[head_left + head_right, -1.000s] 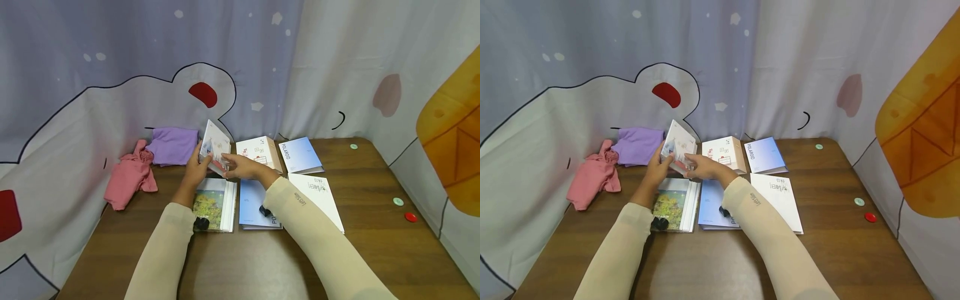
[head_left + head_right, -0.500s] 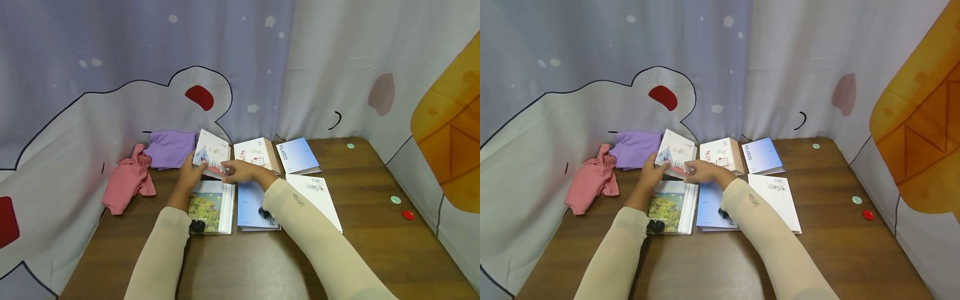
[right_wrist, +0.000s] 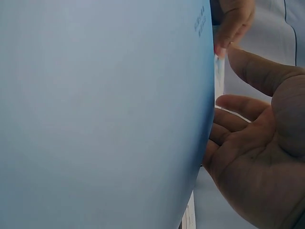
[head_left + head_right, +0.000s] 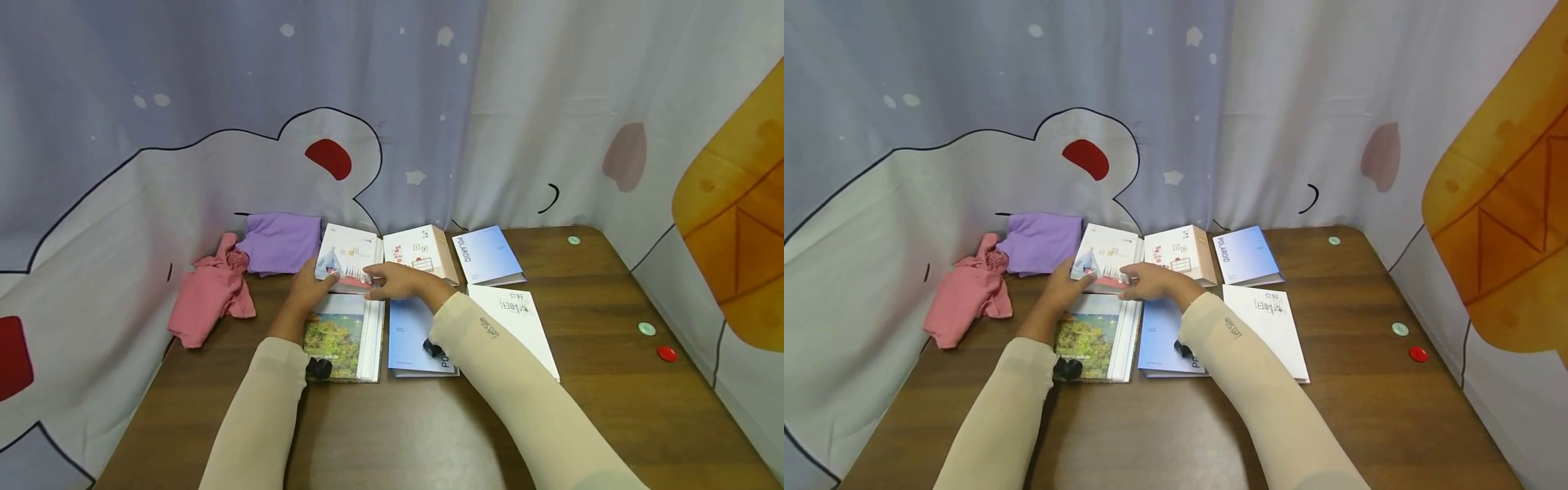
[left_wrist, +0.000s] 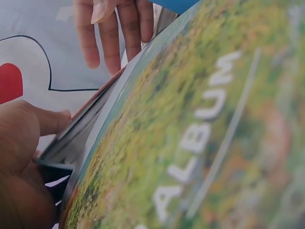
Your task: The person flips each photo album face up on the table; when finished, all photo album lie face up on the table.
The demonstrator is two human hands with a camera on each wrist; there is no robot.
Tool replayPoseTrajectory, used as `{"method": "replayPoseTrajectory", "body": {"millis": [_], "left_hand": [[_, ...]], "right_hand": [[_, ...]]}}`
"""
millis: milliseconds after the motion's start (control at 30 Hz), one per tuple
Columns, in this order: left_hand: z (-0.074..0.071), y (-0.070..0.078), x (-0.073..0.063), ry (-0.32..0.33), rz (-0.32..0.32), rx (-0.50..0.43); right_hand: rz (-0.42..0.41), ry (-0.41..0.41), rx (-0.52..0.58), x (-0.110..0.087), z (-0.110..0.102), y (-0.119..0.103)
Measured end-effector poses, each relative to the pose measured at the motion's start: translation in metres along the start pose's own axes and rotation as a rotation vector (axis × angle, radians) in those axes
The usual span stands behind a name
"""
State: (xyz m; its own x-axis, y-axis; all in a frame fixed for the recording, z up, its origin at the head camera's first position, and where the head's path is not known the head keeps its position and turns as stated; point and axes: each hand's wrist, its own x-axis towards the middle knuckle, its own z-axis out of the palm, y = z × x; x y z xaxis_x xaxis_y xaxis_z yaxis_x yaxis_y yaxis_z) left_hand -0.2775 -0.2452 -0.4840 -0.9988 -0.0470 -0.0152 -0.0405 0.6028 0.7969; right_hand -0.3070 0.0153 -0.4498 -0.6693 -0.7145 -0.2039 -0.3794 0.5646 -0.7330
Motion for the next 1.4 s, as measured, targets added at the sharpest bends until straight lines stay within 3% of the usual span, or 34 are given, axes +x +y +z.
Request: {"method": "replayPoseTrajectory", "body": {"millis": [200, 433, 800, 1133, 1300, 1400], "left_hand": [[0.001, -0.003, 0.002, -0.001, -0.045, 0.07], [0.001, -0.008, 0.003, -0.028, -0.085, 0.054], [0.001, -0.009, 0.003, -0.011, -0.084, 0.146], [0.002, 0.01, -0.004, 0.061, -0.001, 0.248], [0.009, 0.022, -0.007, 0.046, 0.027, 0.287], [0.015, 0.029, -0.008, 0.057, 0.023, 0.339]], "right_hand": [[0.006, -0.012, -0.026, -0.001, 0.0, -0.002], [0.017, -0.031, -0.017, 0.0, 0.0, -0.003], [0.01, -0.016, -0.022, -0.001, 0.001, -0.002], [-0.005, 0.007, -0.028, -0.01, -0.005, -0.007], [0.037, 0.017, 0.02, -0.019, -0.01, -0.007], [0.058, 0.036, -0.023, -0.025, -0.018, -0.007]]}}
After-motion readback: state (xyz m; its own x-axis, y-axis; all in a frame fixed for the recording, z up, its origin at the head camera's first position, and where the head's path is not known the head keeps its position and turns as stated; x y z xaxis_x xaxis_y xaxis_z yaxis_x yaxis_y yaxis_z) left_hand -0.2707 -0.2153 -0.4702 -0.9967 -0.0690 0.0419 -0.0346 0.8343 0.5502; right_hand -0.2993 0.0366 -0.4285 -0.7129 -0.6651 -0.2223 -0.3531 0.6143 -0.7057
